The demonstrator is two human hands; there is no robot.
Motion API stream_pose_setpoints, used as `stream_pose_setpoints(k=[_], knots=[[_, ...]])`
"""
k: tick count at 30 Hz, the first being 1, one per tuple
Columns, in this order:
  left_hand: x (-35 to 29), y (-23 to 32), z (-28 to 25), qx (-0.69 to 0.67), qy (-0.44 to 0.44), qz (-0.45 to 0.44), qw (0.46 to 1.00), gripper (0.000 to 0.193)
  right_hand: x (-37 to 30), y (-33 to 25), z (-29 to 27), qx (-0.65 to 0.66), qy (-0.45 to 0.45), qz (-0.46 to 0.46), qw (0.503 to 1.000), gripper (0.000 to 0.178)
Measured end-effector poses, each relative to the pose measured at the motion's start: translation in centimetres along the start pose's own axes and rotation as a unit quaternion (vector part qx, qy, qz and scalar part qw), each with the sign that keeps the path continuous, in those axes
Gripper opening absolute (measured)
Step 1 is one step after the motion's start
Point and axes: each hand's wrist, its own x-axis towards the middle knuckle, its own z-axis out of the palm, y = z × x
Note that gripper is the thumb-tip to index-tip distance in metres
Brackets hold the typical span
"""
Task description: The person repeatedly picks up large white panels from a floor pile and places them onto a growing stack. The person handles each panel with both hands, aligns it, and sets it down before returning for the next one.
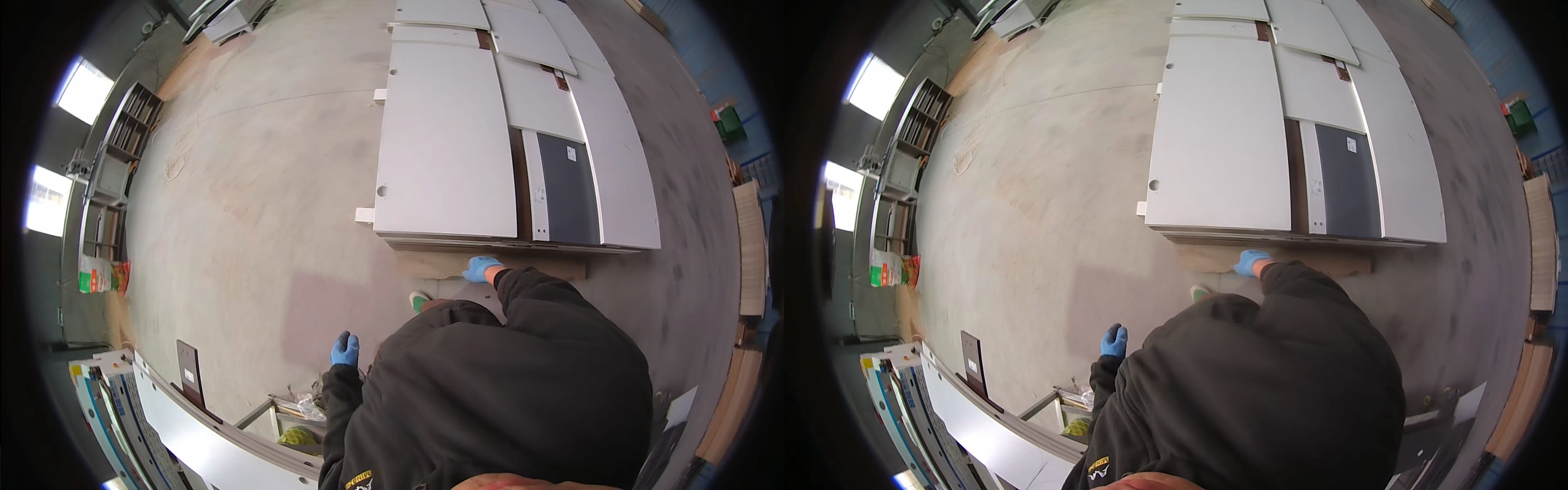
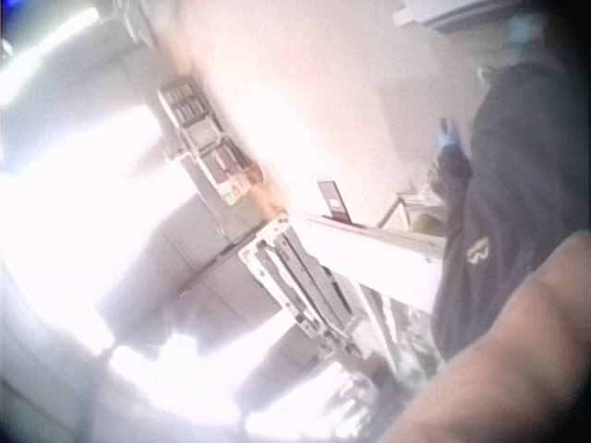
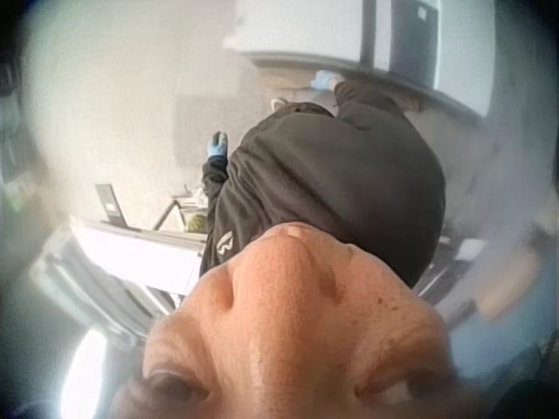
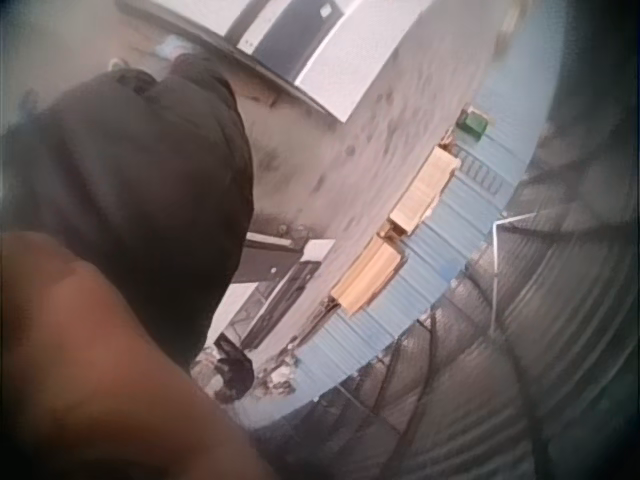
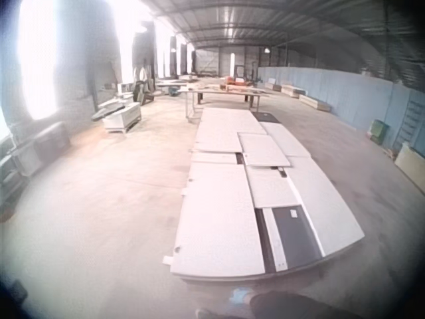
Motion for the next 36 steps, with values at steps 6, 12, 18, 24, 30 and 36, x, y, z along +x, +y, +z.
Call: stream_pose_setpoints(k=[6, 12, 18, 24, 30, 36], knots=[[5.3, 4.0, 0.6, 0.069, -0.075, 0.018, 0.995, 0.057, -0.9, 2.9, 2.6, 0.044, 0.001, 0.085, 0.995, 0.055], [8.7, 8.0, -1.1, 0.165, -0.211, -0.016, 0.963, 0.06, -2.1, -1.7, 5.4, 0.085, 0.01, 0.068, 0.994, 0.049], [16.3, 15.0, -0.3, 0.302, -0.325, 0.099, 0.891, 0.062, -5.2, -8.6, 8.3, 0.205, 0.1, -0.012, 0.974, 0.045], [20.7, 20.7, 6.6, 0.32, -0.425, 0.211, 0.82, 0.066, -10.3, -10.0, 16.2, 0.369, 0.06, 0.153, 0.915, 0.05], [17.6, 23.3, 15.6, 0.423, -0.55, 0.392, 0.604, 0.062, -18.9, -13.6, 29.5, 0.349, 0.287, 0.331, 0.828, 0.052], [11.7, 20.4, 18.4, 0.426, -0.725, 0.34, 0.422, 0.048, -25.9, -32.3, 32.2, 0.461, 0.494, 0.517, 0.525, 0.048]])
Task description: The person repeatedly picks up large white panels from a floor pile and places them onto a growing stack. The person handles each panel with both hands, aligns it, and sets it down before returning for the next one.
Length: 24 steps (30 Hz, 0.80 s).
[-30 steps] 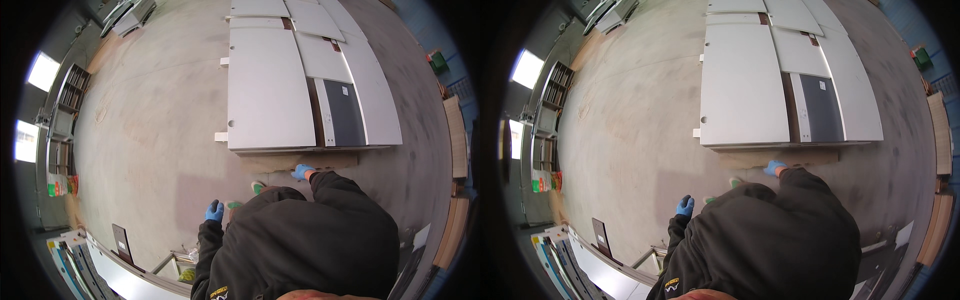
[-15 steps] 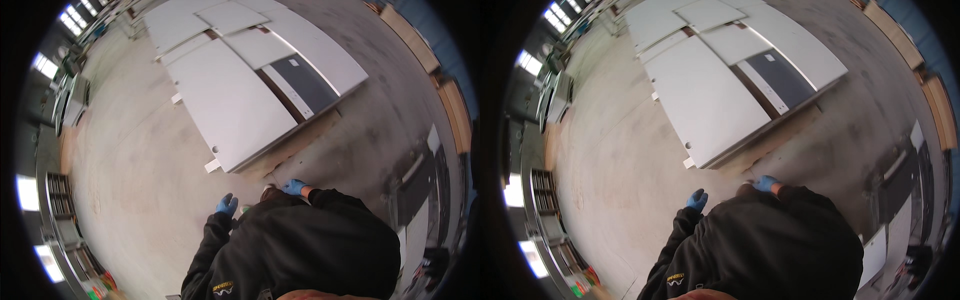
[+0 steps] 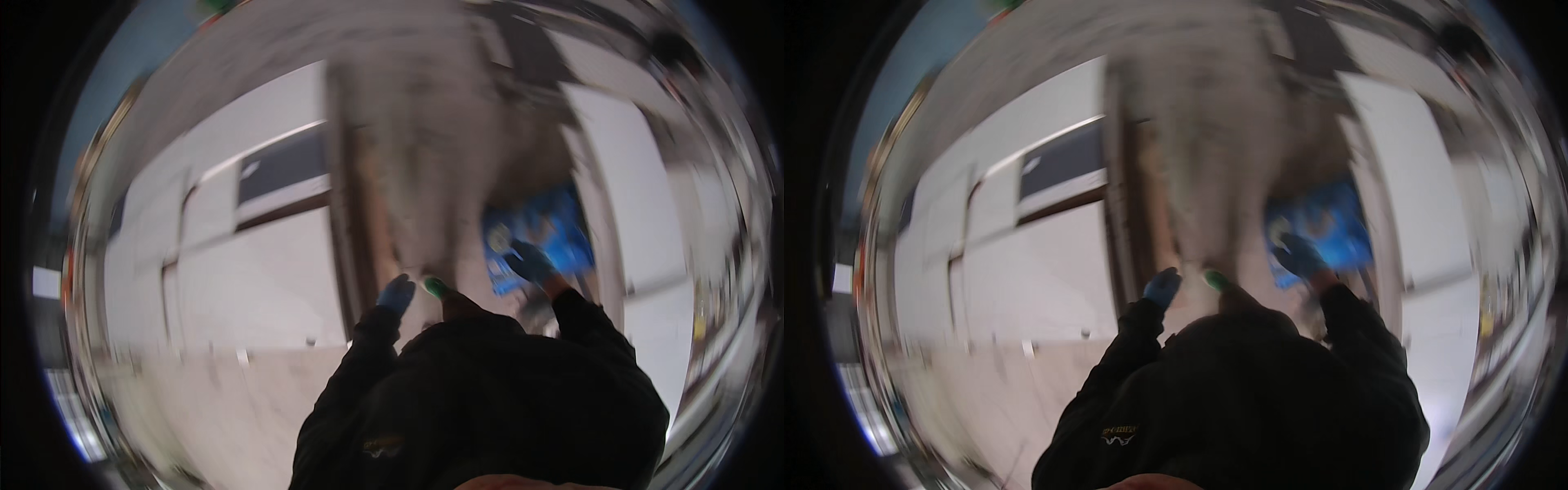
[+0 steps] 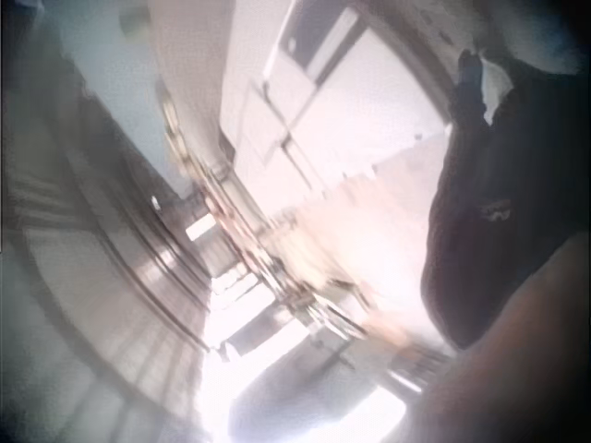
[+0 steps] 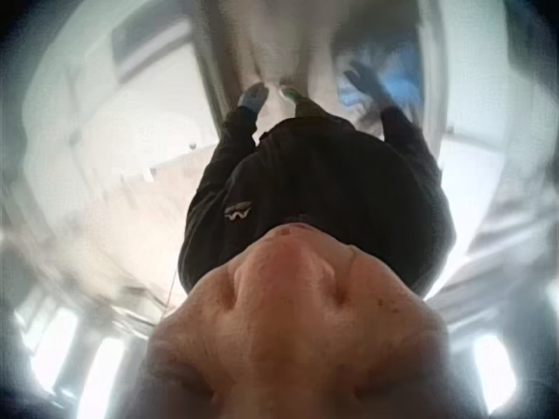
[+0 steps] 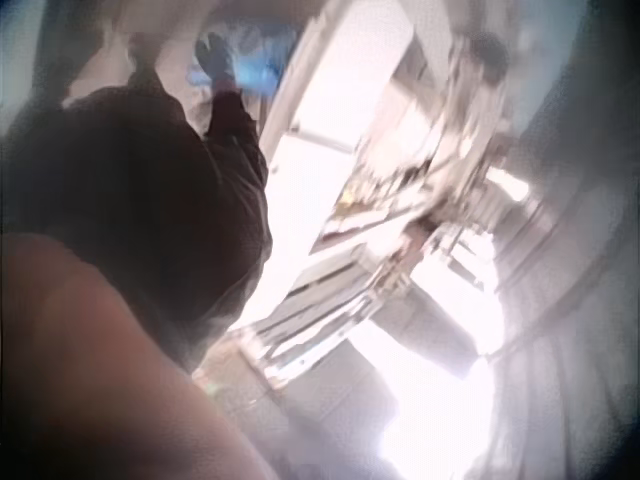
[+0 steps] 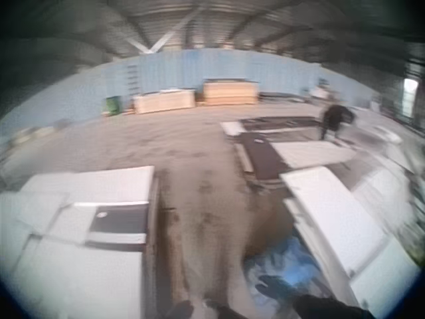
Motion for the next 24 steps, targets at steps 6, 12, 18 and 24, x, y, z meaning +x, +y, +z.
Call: stream_pose_setpoints(k=[6, 12, 18, 24], knots=[[-0.9, 2.6, 10.5, -0.111, -0.248, -0.043, 0.961, 0.036, -20.8, -5.0, -7.9, 0.03, 0.218, 0.088, 0.972, 0.042], [-7.0, 8.3, 24.9, -0.045, -0.416, -0.101, 0.903, 0.037, -39.6, 1.8, -13.5, -0.04, 0.44, 0.259, 0.859, 0.048], [-15.8, 14.1, 36.3, -0.033, -0.505, -0.14, 0.851, 0.063, -61.6, 15.3, -15.2, -0.18, 0.436, 0.485, 0.737, 0.045], [-24.7, 18.2, 48.0, -0.085, -0.546, -0.252, 0.795, 0.081, -80.2, 30.4, -16.5, -0.186, 0.283, 0.69, 0.64, 0.071]])
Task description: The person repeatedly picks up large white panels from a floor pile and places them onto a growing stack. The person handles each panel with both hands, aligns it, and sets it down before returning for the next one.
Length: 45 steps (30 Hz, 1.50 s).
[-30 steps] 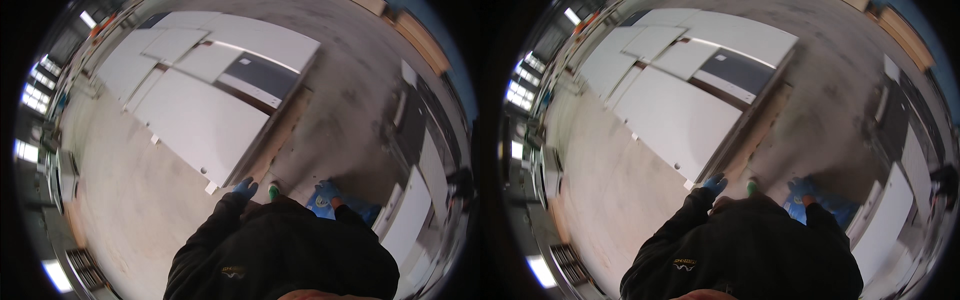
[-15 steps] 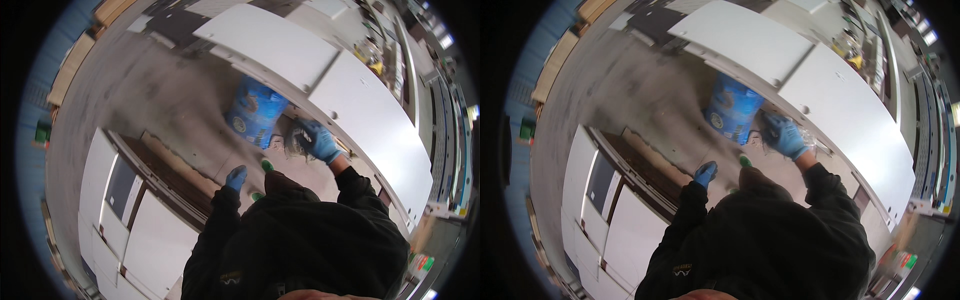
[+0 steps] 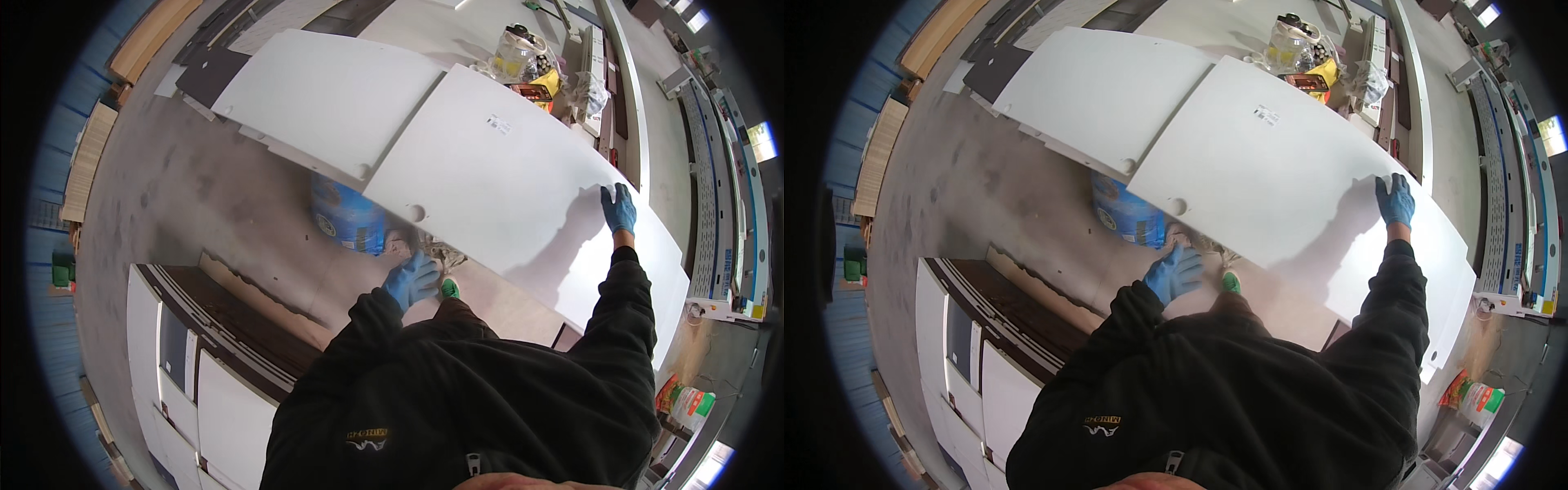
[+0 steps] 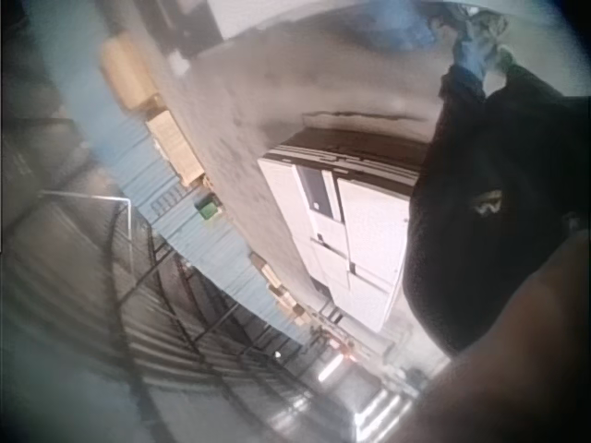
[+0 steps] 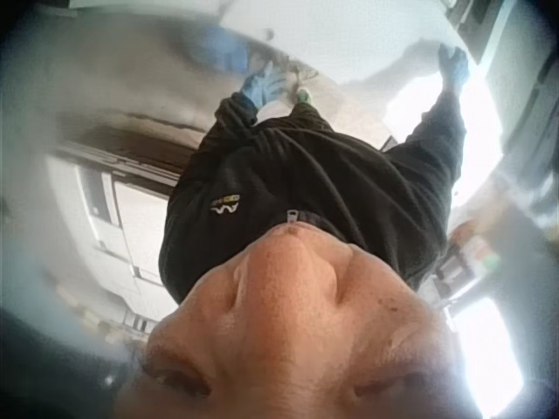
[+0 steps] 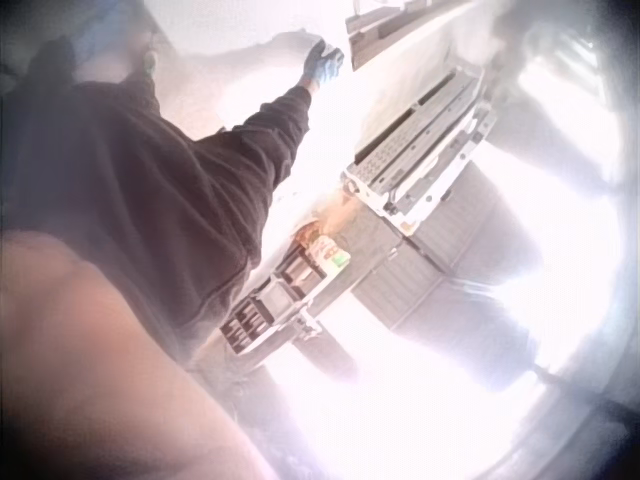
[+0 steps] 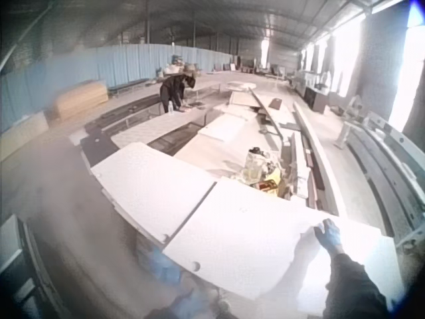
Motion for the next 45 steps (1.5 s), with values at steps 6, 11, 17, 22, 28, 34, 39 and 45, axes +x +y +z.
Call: stream_pose_setpoints(k=[6, 11, 17, 22, 28, 34, 39, 45], knots=[[3.9, 0.5, 8.4, 0.008, 0.026, -0.011, 1.0, 0.063, 7.7, 7.8, 3.2, -0.075, -0.045, -0.02, 0.996, 0.08], [5.8, 0.4, 9.9, 0.055, 0.176, 0.012, 0.983, 0.053, 12.2, 9.7, 3.6, 0.047, -0.155, -0.129, 0.978, 0.059], [7.8, -3.0, 8.2, 0.004, 0.197, 0.098, 0.976, 0.051, 12.7, 9.5, 3.7, 0.067, -0.16, -0.109, 0.979, 0.062], [10.1, -4.9, 6.6, -0.057, 0.25, 0.103, 0.961, 0.055, 13.0, 8.1, 3.2, 0.116, -0.18, -0.161, 0.964, 0.055], [9.3, -2.9, 5.3, -0.004, 0.336, 0.122, 0.934, 0.054, 12.8, 4.3, 1.7, 0.013, -0.205, -0.105, 0.973, 0.055], [8.0, 2.5, 6.6, -0.136, 0.277, 0.18, 0.934, 0.056, 15.7, 5.7, 5.2, 0.062, -0.219, -0.173, 0.958, 0.058], [5.9, -3.7, 10.4, -0.192, 0.102, 0.072, 0.973, 0.057, 12.6, 15.4, 7.0, 0.144, -0.24, -0.036, 0.959, 0.065], [8.3, -7.5, 10.8, -0.011, 0.188, 0.034, 0.981, 0.059, 11.1, 16.1, 6.2, 0.084, -0.186, -0.032, 0.978, 0.061]])
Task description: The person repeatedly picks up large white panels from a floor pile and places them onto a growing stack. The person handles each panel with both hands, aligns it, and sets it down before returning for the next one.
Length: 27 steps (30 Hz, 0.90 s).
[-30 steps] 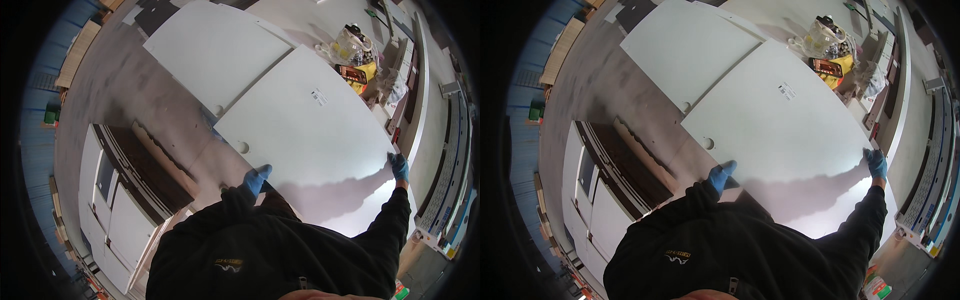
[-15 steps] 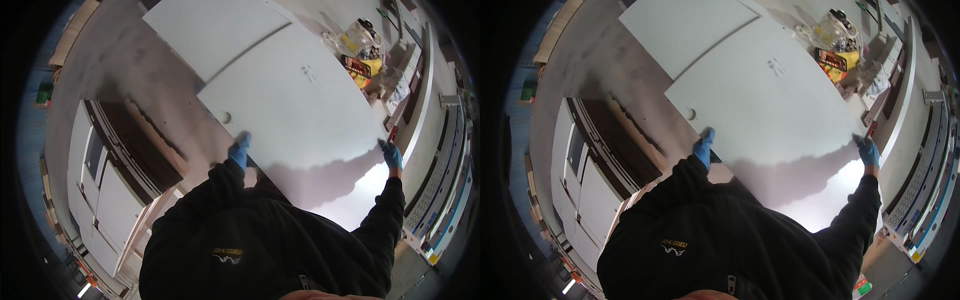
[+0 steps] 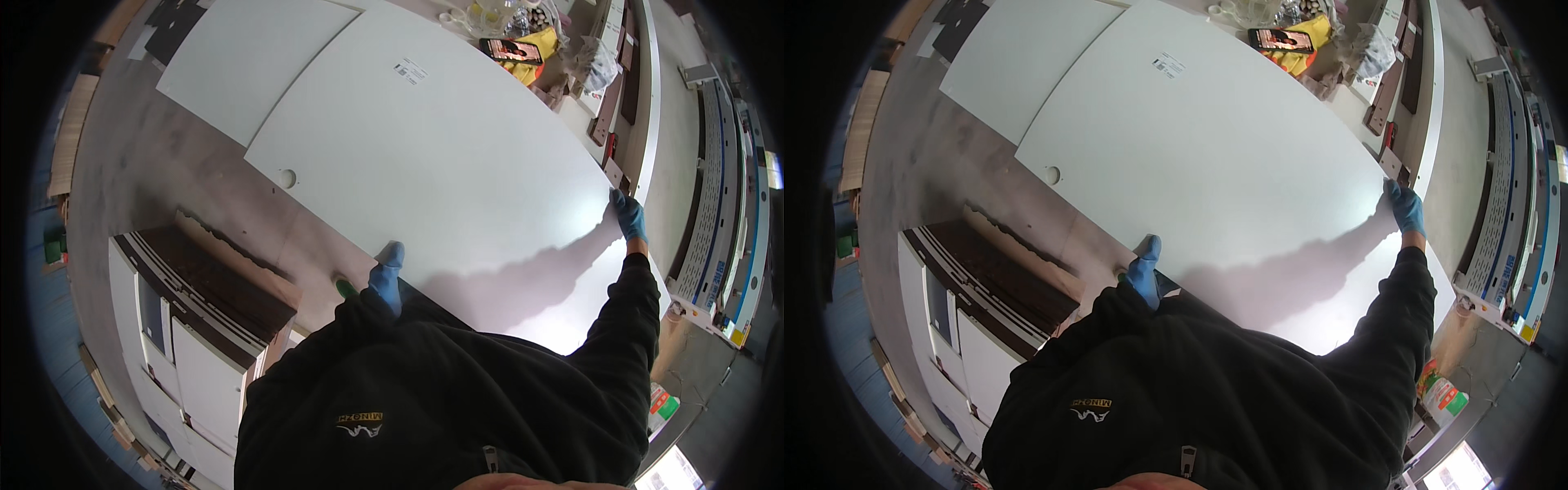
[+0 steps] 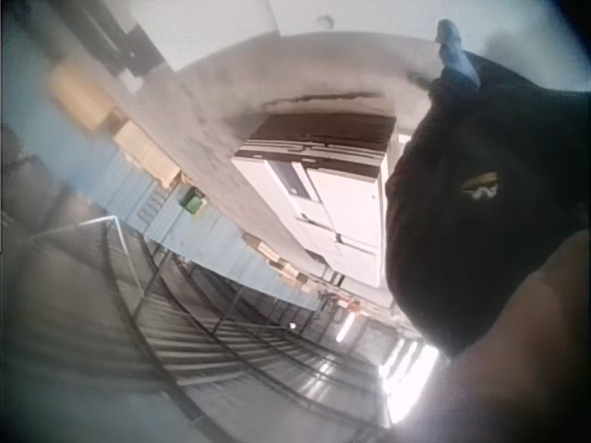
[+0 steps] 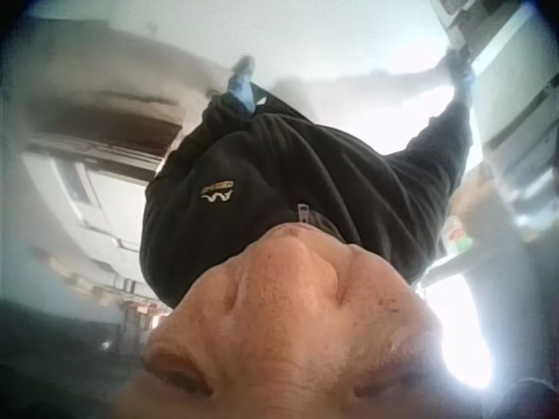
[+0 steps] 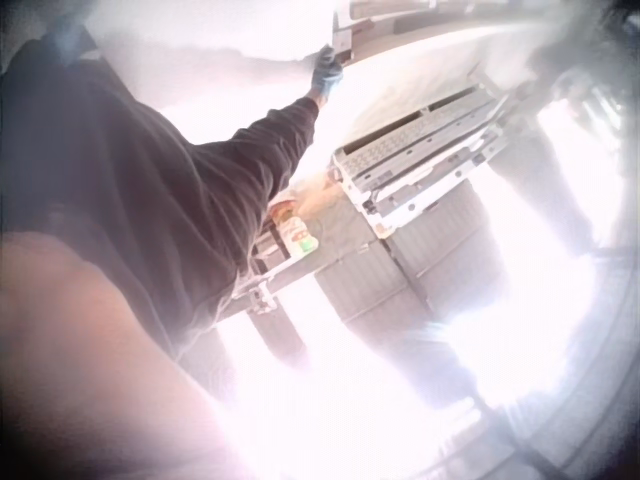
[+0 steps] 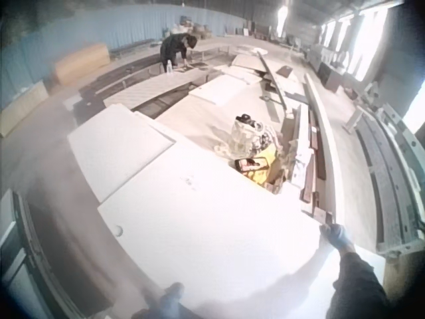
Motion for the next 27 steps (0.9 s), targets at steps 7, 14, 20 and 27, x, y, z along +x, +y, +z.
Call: stream_pose_setpoints(k=[7, 14, 20, 27], knots=[[-3.6, 3.0, 3.8, -0.002, 0.116, 0.039, 0.992, 0.051, -0.8, 0.0, 0.0, -0.009, 0.036, -0.148, 0.988, 0.046], [-5.3, 7.6, 4.3, -0.025, -0.056, 0.155, 0.986, 0.038, 0.0, -0.8, 2.3, 0.181, 0.019, -0.099, 0.978, 0.062], [-1.8, 5.8, 2.2, -0.082, -0.032, 0.113, 0.99, 0.04, -1.8, -2.0, 2.8, 0.091, 0.077, -0.091, 0.989, 0.057], [2.9, 0.0, -1.8, -0.083, -0.06, 0.197, 0.975, 0.043, -3.9, -4.9, 3.6, -0.011, 0.178, -0.142, 0.974, 0.047]])
